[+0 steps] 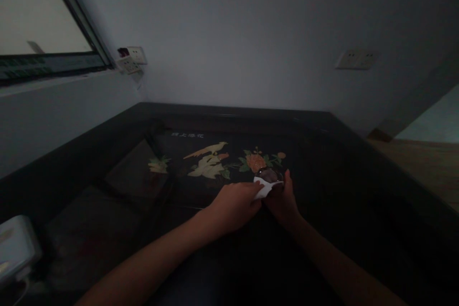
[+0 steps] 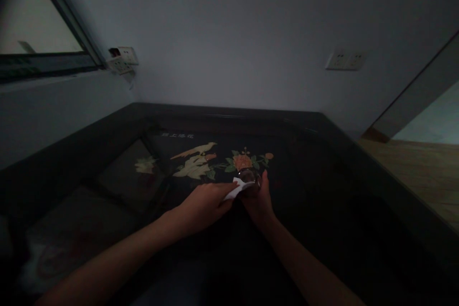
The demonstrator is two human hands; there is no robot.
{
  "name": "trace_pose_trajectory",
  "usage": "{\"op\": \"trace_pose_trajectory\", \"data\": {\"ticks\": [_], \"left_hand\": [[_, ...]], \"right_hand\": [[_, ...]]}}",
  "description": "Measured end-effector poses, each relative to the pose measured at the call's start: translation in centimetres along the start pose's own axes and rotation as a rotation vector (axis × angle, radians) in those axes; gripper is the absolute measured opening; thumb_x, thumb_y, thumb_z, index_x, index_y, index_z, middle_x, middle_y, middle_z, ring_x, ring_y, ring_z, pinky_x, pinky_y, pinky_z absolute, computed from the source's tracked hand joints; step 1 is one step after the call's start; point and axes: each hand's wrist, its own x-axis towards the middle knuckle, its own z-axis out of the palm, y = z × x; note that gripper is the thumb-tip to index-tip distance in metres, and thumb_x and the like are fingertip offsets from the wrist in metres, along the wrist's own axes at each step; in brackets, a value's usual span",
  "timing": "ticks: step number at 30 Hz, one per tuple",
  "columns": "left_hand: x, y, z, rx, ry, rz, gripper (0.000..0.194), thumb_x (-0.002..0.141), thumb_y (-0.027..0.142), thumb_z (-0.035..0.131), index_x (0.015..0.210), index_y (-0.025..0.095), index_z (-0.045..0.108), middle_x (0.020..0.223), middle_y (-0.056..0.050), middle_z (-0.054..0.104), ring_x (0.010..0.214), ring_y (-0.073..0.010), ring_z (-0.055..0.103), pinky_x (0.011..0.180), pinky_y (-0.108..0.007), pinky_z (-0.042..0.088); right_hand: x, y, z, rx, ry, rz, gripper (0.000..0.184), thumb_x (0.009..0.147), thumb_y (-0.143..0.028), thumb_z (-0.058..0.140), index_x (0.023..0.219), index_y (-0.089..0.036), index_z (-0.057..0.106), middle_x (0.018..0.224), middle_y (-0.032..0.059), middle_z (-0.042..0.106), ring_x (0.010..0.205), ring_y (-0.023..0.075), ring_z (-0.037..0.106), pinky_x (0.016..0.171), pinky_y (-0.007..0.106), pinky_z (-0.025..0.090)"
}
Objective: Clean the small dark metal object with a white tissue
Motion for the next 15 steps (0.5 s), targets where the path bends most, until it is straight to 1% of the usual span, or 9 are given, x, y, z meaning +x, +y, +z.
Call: {"op": "trace_pose_trajectory", "data": {"ticks": [2,4,7,9,10,13,15], "left_hand": [[-0.3,0.3,-0.8,-0.1,-0.01,0.006,0.022,0.086,0.02,0.045,0.099,0.019,0.062,0.092,-0.005,0.07,0.081,-0.0191,0.066,0.071,-0.028,0.049],[-0.3,0.5,-1.2,-0.222,0.032,0.013,0.021,0.085,0.017,0.044,0.091,0.018,0.064,0.086,-0.003,0.069,0.077,-0.0169,0.064,0.069,-0.025,0.046],[0.3,0.0,-0.7,-0.491,0.106,0.001,0.022,0.085,0.021,0.044,0.084,0.015,0.065,0.079,-0.002,0.066,0.072,-0.0145,0.058,0.066,-0.024,0.042],[1.1,-0.7,0.4,-0.721,0.08,-0.094,0.027,0.085,0.029,0.045,0.076,0.012,0.064,0.069,-0.001,0.061,0.064,-0.0131,0.053,0.06,-0.023,0.039],[1.5,-1.2,1.2,-0.847,0.069,-0.144,0.026,0.084,0.03,0.046,0.076,0.012,0.063,0.068,-0.001,0.06,0.063,-0.013,0.052,0.06,-0.023,0.039],[2.6,-2.4,4.1,-1.14,0.084,-0.299,0.02,0.077,0.029,0.054,0.079,0.011,0.064,0.071,-0.002,0.061,0.065,-0.0141,0.052,0.059,-0.023,0.037],[3.1,-3.0,5.9,-1.363,0.069,-0.385,0.02,0.073,0.026,0.056,0.084,0.012,0.064,0.073,-0.003,0.063,0.067,-0.0151,0.054,0.061,-0.024,0.038]], "right_hand": [[0.0,-0.3,0.3,-0.017,0.101,-0.023,0.037,0.076,-0.061,0.058,0.089,-0.026,0.063,0.079,-0.0009,0.073,0.072,0.0188,0.069,0.067,0.033,0.056],[0.0,-0.8,0.7,-0.056,0.172,-0.056,0.038,0.075,-0.062,0.059,0.086,-0.025,0.064,0.078,0.0,0.073,0.073,0.0195,0.068,0.07,0.034,0.056],[0.2,-1.8,0.9,-0.146,0.174,-0.178,0.037,0.074,-0.059,0.062,0.09,-0.025,0.064,0.082,-0.0008,0.072,0.079,0.0197,0.068,0.075,0.034,0.056],[0.5,-2.7,0.6,-0.222,0.178,-0.29,0.038,0.074,-0.058,0.063,0.095,-0.026,0.063,0.085,-0.0015,0.071,0.082,0.0197,0.067,0.077,0.034,0.055],[0.8,-3.2,0.3,-0.267,0.184,-0.346,0.039,0.075,-0.057,0.063,0.1,-0.027,0.062,0.089,-0.0019,0.07,0.084,0.0198,0.067,0.077,0.035,0.055],[1.6,-5.0,-0.9,-0.402,0.225,-0.474,0.046,0.074,-0.055,0.065,0.111,-0.028,0.059,0.104,0.0003,0.068,0.094,0.0192,0.065,0.083,0.035,0.052],[2.1,-6.2,-1.9,-0.489,0.266,-0.501,0.052,0.072,-0.054,0.068,0.115,-0.027,0.058,0.107,0.0016,0.066,0.096,0.0195,0.064,0.086,0.035,0.05]]}}
